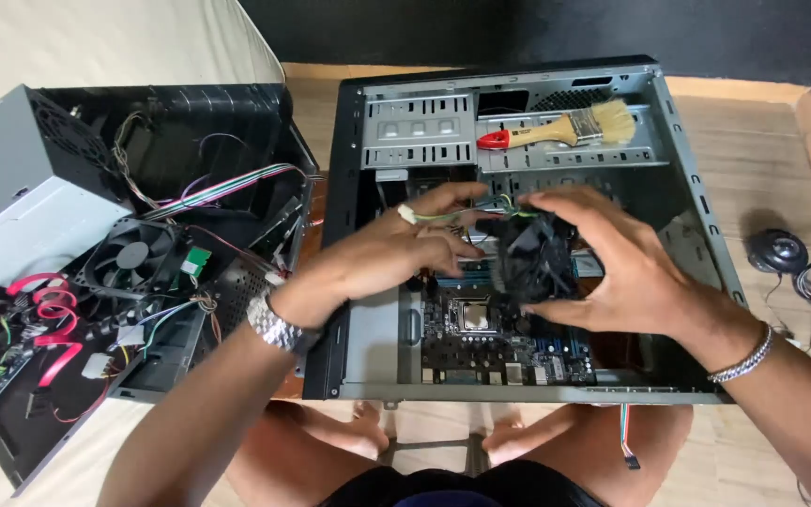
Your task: The person cleans the inside of a desktop computer case using a brush and a vacuum cleaner. They remove a metal bracket, brush dust from the motherboard and power supply area, and vacuum the debris.
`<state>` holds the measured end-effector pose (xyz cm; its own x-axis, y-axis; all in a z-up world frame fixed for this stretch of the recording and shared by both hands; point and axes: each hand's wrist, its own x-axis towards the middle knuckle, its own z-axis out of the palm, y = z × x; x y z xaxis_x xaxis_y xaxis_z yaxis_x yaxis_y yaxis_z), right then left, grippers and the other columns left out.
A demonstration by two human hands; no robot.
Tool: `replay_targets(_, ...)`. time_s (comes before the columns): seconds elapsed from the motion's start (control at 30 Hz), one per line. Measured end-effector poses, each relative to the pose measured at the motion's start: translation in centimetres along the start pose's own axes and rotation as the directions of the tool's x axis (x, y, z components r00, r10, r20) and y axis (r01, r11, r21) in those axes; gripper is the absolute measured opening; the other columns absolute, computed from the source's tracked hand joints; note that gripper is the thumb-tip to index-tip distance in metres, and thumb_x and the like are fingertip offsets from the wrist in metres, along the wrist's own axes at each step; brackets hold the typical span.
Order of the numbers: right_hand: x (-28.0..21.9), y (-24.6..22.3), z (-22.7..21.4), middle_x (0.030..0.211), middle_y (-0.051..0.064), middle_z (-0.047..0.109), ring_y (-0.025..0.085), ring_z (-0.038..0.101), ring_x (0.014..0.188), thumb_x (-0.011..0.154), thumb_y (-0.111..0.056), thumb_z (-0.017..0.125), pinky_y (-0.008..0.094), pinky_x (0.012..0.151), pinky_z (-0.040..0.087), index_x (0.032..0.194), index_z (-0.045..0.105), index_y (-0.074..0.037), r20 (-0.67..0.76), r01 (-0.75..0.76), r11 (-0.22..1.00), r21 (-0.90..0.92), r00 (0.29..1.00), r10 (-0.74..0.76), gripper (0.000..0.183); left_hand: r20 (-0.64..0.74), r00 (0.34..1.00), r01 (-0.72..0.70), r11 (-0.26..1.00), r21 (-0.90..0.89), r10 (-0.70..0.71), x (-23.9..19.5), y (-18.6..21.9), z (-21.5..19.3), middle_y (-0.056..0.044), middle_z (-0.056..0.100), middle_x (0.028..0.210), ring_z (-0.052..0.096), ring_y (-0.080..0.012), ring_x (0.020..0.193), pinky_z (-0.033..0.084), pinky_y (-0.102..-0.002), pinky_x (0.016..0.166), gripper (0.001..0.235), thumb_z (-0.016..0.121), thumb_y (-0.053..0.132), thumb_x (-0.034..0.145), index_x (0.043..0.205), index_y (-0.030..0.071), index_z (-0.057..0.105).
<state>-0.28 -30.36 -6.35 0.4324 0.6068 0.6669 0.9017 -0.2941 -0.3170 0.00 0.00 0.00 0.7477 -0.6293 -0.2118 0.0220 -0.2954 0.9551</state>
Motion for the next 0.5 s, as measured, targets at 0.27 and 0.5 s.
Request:
replay_targets(0.27, 0.3, -1.8, 1.2, 0.141, 0.028, 0.073, 0.042, 0.075, 0.131, 0.073, -0.053, 0.107, 0.055, 0.119, 0.063, 0.150, 0.058, 0.009, -0.003, 0.049, 0.996, -0.078, 0.999, -0.049, 0.111, -0.104, 0.971, 0.225, 0.968, 0.107, -0.215, -0.2, 1.1, 4.0, -0.001, 0.062, 0.080, 0.054, -0.0125, 0.063, 0.035, -0.028, 0.056, 0.126, 0.074, 0.067, 0.072, 0.178, 0.015, 0.032)
replay_targets(0.5, 0.1, -1.7, 0.9, 0.169, 0.022, 0.059, 0.036, 0.067, 0.148, 0.081, -0.049, 0.094, 0.048, 0.125, 0.055, 0.170, 0.040, 0.000, 0.254, -0.249, 0.964, 0.093, 0.942, 0.219, 0.116, -0.092, 0.984, 0.144, 0.983, -0.116, -0.155, 2.5, -1.7, 3.6, -0.009, 0.075, 0.078, 0.069, -0.0193, 0.065, 0.051, -0.028, 0.058, 0.021, 0.088, 0.021, 0.090, 0.093, 0.004, 0.077)
